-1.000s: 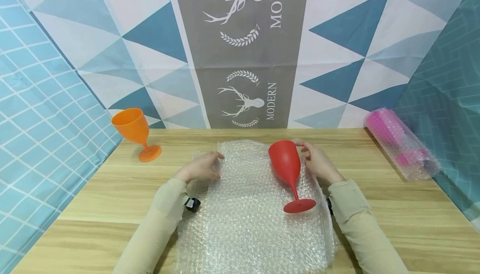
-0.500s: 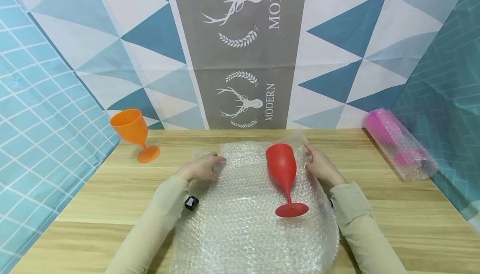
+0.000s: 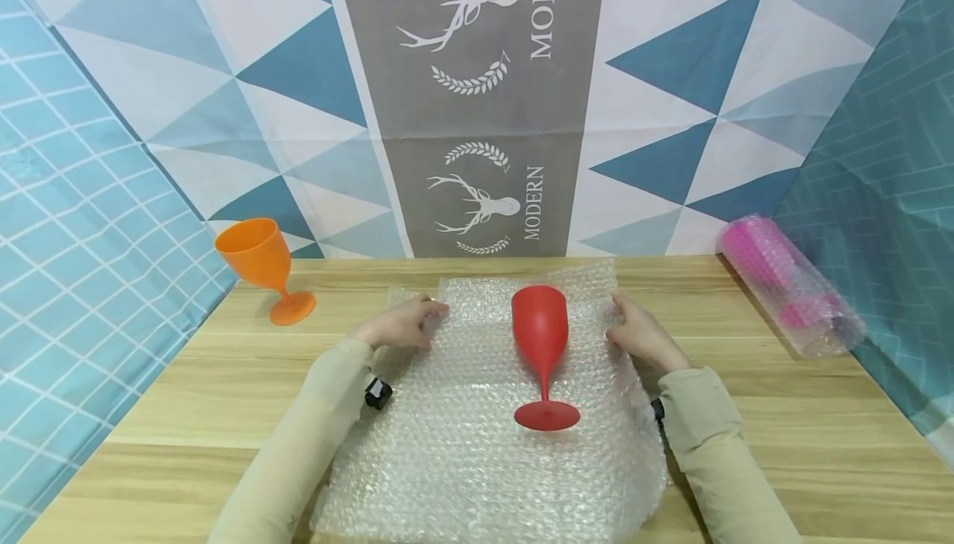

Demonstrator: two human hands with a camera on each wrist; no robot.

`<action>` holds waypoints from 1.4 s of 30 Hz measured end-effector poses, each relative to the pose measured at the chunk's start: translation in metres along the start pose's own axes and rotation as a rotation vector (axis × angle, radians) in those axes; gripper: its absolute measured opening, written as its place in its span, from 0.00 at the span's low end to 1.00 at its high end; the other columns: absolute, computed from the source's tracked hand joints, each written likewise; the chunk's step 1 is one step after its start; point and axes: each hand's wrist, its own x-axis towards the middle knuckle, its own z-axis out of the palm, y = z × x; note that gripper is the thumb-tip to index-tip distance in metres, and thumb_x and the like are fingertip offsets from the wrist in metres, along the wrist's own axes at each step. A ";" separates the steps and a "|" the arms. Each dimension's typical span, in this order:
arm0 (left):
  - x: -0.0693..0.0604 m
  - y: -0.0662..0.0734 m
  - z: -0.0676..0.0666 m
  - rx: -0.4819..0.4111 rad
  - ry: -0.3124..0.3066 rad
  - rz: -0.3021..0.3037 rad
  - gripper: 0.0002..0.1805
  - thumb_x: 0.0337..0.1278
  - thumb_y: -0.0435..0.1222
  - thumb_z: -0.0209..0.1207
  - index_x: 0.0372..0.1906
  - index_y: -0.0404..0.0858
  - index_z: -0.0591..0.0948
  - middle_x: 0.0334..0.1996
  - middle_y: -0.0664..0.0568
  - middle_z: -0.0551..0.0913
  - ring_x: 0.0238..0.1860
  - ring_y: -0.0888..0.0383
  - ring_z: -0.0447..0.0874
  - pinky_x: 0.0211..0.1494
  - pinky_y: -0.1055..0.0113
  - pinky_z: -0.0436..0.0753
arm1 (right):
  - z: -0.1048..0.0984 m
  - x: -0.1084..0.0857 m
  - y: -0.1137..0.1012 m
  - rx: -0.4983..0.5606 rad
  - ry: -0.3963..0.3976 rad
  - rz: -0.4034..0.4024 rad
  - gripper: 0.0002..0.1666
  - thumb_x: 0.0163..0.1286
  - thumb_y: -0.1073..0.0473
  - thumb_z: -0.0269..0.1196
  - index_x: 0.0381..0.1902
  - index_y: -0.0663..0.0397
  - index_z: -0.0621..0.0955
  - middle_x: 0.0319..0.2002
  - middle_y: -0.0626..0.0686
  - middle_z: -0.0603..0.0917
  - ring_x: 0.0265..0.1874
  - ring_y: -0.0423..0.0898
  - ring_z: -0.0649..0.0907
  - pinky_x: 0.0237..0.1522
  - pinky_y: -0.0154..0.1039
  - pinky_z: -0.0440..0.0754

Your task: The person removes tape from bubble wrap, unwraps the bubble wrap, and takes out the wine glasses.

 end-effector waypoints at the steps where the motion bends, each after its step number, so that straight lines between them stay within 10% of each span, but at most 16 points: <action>1: 0.001 -0.001 0.000 -0.007 -0.003 0.000 0.40 0.35 0.24 0.63 0.63 0.36 0.66 0.59 0.41 0.66 0.56 0.46 0.69 0.58 0.51 0.71 | 0.000 0.000 0.000 0.003 -0.005 0.011 0.46 0.51 0.74 0.53 0.65 0.78 0.45 0.57 0.76 0.61 0.43 0.59 0.72 0.39 0.41 0.75; 17: -0.004 -0.006 -0.001 -0.068 0.012 0.005 0.39 0.36 0.25 0.62 0.62 0.34 0.66 0.61 0.37 0.60 0.52 0.45 0.71 0.55 0.55 0.75 | -0.001 -0.005 0.002 0.079 -0.077 0.098 0.49 0.53 0.69 0.54 0.68 0.70 0.43 0.63 0.77 0.52 0.60 0.69 0.58 0.58 0.65 0.61; 24: -0.008 -0.003 -0.013 0.022 0.018 0.004 0.32 0.46 0.35 0.62 0.61 0.34 0.68 0.67 0.38 0.56 0.64 0.42 0.60 0.64 0.47 0.63 | -0.002 -0.005 0.001 0.147 -0.054 0.034 0.47 0.54 0.72 0.54 0.68 0.70 0.44 0.53 0.76 0.63 0.33 0.48 0.76 0.34 0.38 0.79; 29: -0.011 -0.001 -0.027 0.080 0.015 0.003 0.26 0.52 0.39 0.57 0.57 0.32 0.72 0.62 0.38 0.65 0.61 0.41 0.64 0.62 0.46 0.65 | -0.004 -0.005 0.001 0.140 -0.054 0.022 0.44 0.56 0.72 0.54 0.68 0.67 0.48 0.51 0.74 0.64 0.31 0.45 0.76 0.32 0.36 0.79; 42: -0.009 0.036 -0.048 0.081 0.312 -0.089 0.20 0.56 0.39 0.52 0.48 0.29 0.77 0.47 0.39 0.80 0.48 0.45 0.78 0.53 0.55 0.76 | -0.010 -0.009 -0.002 0.050 -0.081 0.044 0.38 0.62 0.64 0.53 0.68 0.62 0.53 0.55 0.73 0.66 0.42 0.53 0.77 0.44 0.49 0.79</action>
